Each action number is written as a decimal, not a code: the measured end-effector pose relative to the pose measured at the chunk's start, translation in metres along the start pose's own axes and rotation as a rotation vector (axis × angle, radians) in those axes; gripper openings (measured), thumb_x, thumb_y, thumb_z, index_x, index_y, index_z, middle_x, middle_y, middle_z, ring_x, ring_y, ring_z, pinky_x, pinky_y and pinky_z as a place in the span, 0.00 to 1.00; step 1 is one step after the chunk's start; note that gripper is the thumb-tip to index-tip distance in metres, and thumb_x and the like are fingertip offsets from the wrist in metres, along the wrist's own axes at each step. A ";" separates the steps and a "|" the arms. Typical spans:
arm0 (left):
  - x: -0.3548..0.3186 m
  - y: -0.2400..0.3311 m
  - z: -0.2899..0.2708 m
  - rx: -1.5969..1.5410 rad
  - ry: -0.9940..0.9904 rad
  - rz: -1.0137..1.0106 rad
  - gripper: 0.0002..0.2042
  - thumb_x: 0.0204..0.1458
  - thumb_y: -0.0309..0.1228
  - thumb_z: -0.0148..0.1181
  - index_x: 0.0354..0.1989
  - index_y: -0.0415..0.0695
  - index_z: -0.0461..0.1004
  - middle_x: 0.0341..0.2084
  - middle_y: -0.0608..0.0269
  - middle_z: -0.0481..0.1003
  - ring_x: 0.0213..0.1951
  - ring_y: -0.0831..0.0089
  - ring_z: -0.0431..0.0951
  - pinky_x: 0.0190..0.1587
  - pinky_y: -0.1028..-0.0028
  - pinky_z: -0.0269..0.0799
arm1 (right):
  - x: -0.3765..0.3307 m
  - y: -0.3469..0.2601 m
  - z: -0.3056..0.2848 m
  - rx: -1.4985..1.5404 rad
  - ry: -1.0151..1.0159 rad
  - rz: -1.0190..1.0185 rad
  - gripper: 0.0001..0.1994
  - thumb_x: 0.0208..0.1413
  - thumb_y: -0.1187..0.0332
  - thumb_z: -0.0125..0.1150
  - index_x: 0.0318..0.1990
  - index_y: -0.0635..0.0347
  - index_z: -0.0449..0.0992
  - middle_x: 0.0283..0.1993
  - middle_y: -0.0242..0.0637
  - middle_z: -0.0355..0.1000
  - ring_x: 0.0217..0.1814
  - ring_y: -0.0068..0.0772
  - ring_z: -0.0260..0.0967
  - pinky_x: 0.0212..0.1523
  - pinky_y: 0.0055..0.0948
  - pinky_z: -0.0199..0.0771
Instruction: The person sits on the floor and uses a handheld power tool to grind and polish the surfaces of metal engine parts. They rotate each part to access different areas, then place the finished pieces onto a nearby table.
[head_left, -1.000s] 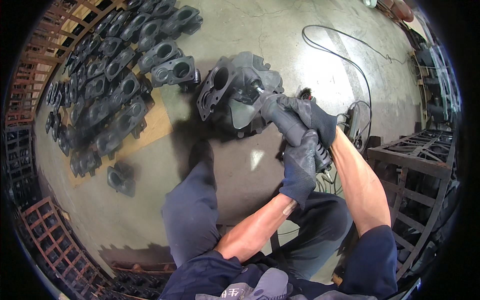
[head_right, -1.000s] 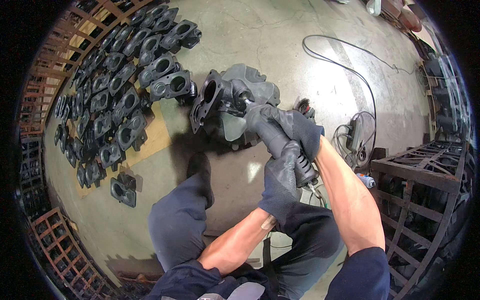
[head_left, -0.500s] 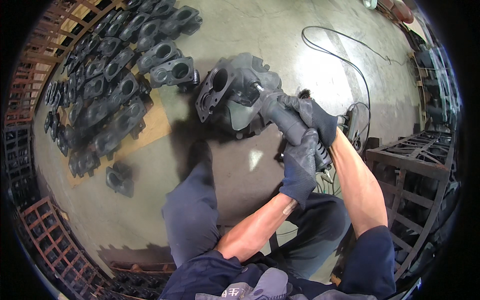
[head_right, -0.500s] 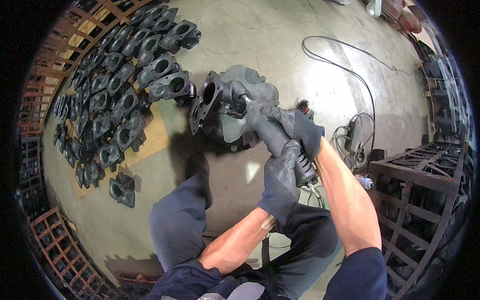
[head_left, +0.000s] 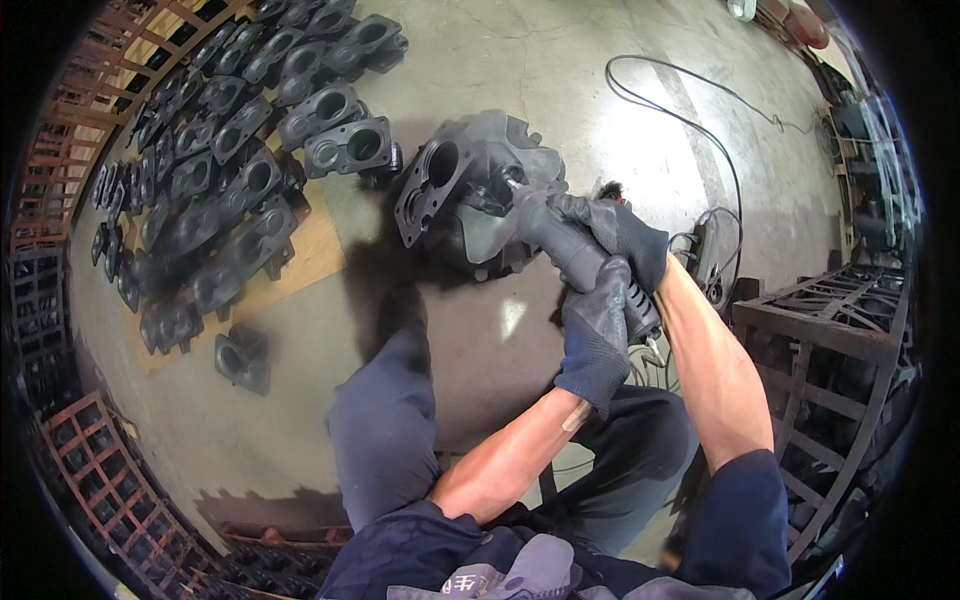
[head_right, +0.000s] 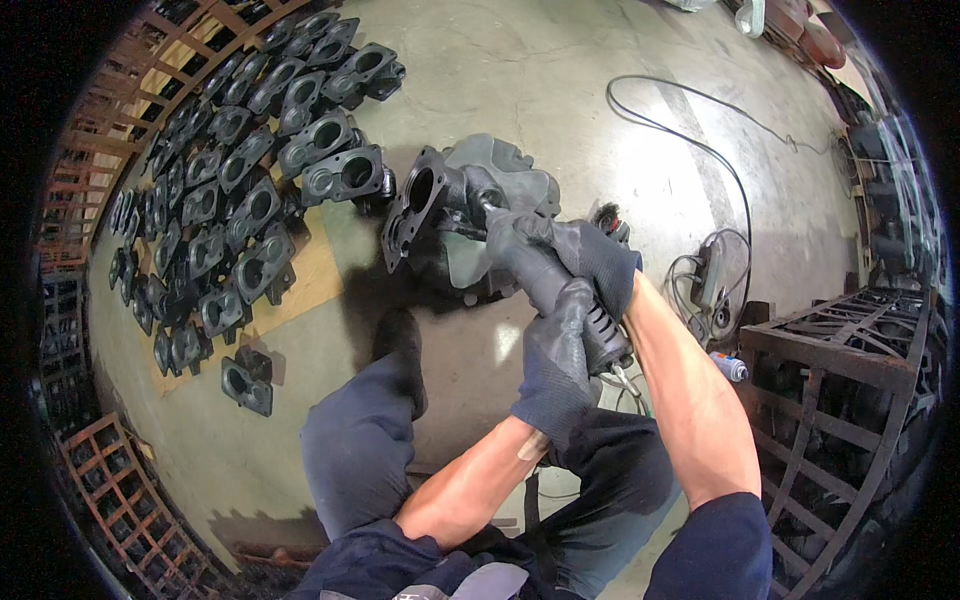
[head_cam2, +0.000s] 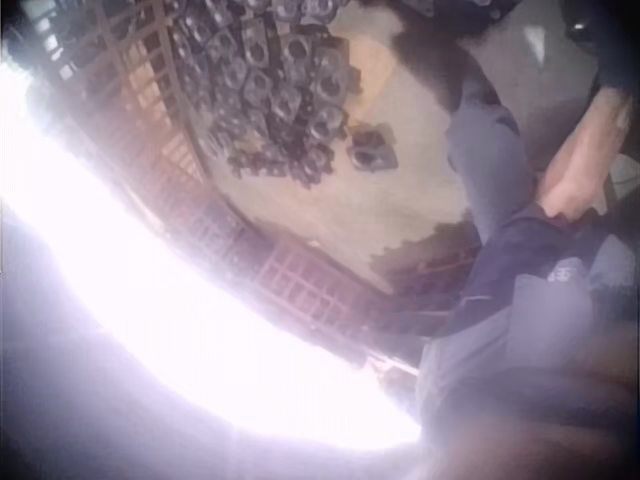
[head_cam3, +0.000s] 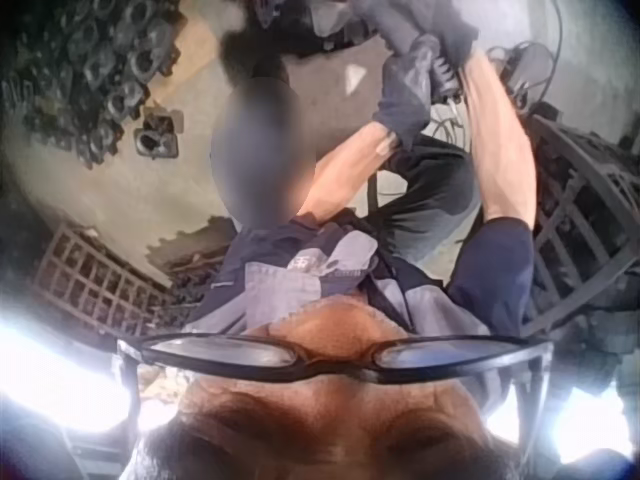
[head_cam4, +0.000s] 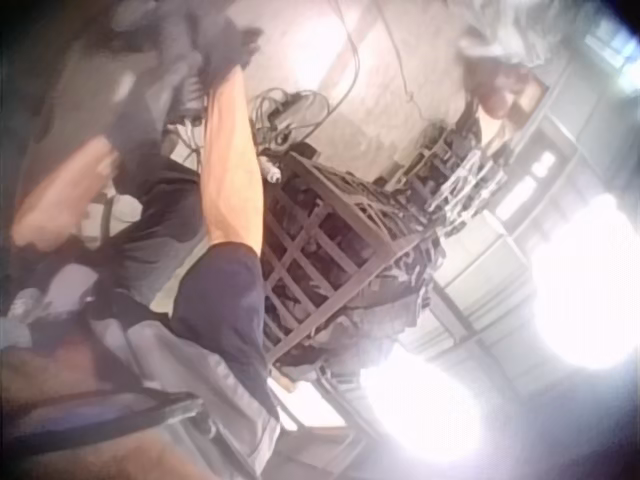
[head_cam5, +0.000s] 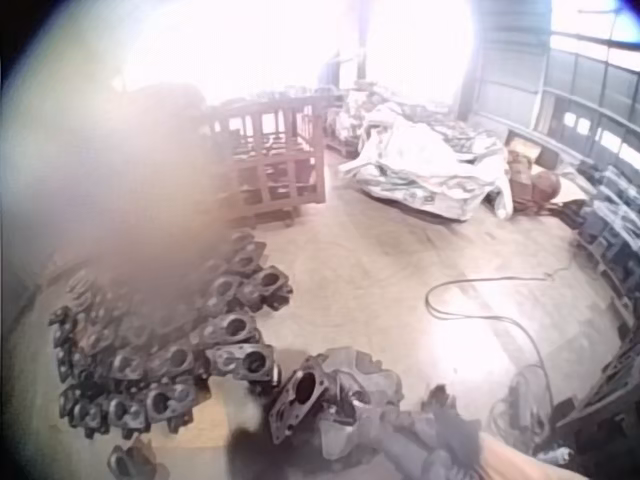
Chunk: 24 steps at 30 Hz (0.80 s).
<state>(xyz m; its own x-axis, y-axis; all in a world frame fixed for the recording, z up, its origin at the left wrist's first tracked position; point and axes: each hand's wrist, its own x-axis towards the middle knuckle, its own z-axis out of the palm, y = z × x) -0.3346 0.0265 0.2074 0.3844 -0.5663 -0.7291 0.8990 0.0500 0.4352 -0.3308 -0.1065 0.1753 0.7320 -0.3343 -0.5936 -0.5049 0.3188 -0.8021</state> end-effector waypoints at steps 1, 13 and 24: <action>-0.001 0.003 0.000 0.011 0.003 -0.006 0.15 0.58 0.39 0.65 0.40 0.37 0.76 0.28 0.64 0.76 0.26 0.76 0.75 0.29 0.72 0.74 | -0.003 -0.003 0.002 0.053 0.022 0.035 0.25 0.68 0.49 0.52 0.46 0.68 0.79 0.33 0.41 0.79 0.28 0.27 0.76 0.27 0.28 0.78; -0.003 0.007 0.001 -0.033 -0.039 -0.005 0.08 0.60 0.33 0.62 0.38 0.41 0.75 0.25 0.71 0.73 0.25 0.82 0.70 0.28 0.77 0.69 | -0.010 -0.018 0.007 0.099 0.030 0.075 0.27 0.68 0.47 0.52 0.46 0.69 0.78 0.33 0.41 0.79 0.29 0.27 0.76 0.30 0.28 0.79; -0.005 0.009 -0.004 0.114 -0.017 -0.004 0.14 0.57 0.39 0.66 0.39 0.39 0.76 0.26 0.65 0.75 0.24 0.77 0.74 0.27 0.73 0.72 | -0.003 0.004 0.003 0.273 0.059 0.178 0.26 0.67 0.48 0.54 0.45 0.70 0.76 0.31 0.44 0.76 0.28 0.33 0.77 0.28 0.31 0.80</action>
<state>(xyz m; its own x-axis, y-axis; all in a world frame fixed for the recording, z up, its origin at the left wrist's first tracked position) -0.3277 0.0330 0.2130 0.3767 -0.5805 -0.7219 0.8702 -0.0455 0.4907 -0.3335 -0.1015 0.1746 0.6116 -0.3004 -0.7319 -0.4751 0.6003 -0.6434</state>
